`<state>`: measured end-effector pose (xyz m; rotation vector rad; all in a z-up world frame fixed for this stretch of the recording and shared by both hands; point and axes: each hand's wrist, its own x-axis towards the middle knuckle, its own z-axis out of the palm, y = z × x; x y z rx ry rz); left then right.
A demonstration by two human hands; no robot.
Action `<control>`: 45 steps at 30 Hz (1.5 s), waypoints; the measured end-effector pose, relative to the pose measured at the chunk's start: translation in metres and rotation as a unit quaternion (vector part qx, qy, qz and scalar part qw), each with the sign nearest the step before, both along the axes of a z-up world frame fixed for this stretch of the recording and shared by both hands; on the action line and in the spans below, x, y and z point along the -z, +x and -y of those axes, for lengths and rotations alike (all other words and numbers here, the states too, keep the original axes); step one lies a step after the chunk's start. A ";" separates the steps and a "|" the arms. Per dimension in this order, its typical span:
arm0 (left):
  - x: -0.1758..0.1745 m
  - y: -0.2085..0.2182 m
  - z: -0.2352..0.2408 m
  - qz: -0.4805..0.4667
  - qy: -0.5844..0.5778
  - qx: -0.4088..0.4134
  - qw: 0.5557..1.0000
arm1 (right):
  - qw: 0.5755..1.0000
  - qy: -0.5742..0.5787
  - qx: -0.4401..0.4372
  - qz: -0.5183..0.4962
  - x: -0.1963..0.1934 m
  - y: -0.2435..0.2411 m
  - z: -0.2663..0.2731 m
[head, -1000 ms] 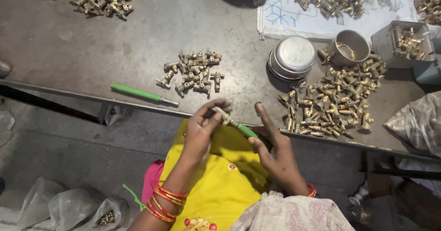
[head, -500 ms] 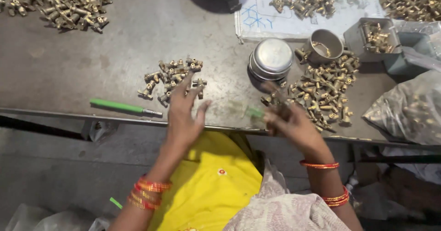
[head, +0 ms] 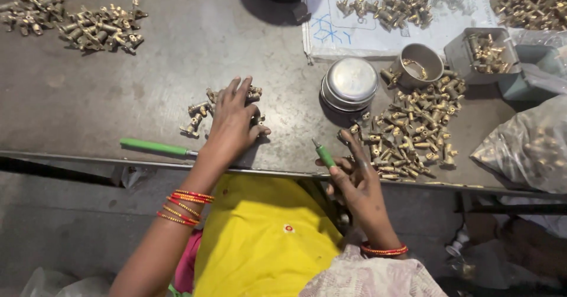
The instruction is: Inspecting and probing small brass T-junction fittings using a handheld tool.
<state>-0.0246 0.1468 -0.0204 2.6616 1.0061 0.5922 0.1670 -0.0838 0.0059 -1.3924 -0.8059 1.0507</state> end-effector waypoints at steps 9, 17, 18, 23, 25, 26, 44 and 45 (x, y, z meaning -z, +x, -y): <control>0.007 0.002 0.072 0.305 -0.252 -0.020 0.918 | 0.995 0.030 0.006 0.093 -0.003 -0.009 -0.003; -0.018 -0.001 0.107 0.417 -0.378 -0.007 0.826 | 0.989 0.016 -0.032 0.147 -0.030 -0.014 -0.006; -0.023 -0.002 0.109 0.403 -0.349 -0.001 0.846 | 0.985 0.015 -0.047 0.168 -0.035 -0.013 -0.006; -0.044 -0.007 0.118 0.354 -0.189 0.066 0.913 | 0.946 0.035 -0.097 0.309 -0.073 -0.011 -0.012; -0.048 -0.007 0.120 0.332 -0.128 0.087 0.930 | 0.956 -0.071 -0.105 0.265 -0.077 -0.006 -0.014; -0.049 -0.006 0.120 0.323 -0.079 0.106 0.937 | 0.972 -0.096 -0.132 0.171 -0.074 -0.002 -0.014; -0.014 -0.008 0.126 0.564 -0.458 -0.023 0.687 | 0.964 0.124 -0.003 0.235 0.003 -0.036 0.011; -0.017 -0.013 0.126 0.503 -0.385 -0.065 0.771 | 0.965 0.128 0.013 0.228 0.005 -0.034 0.015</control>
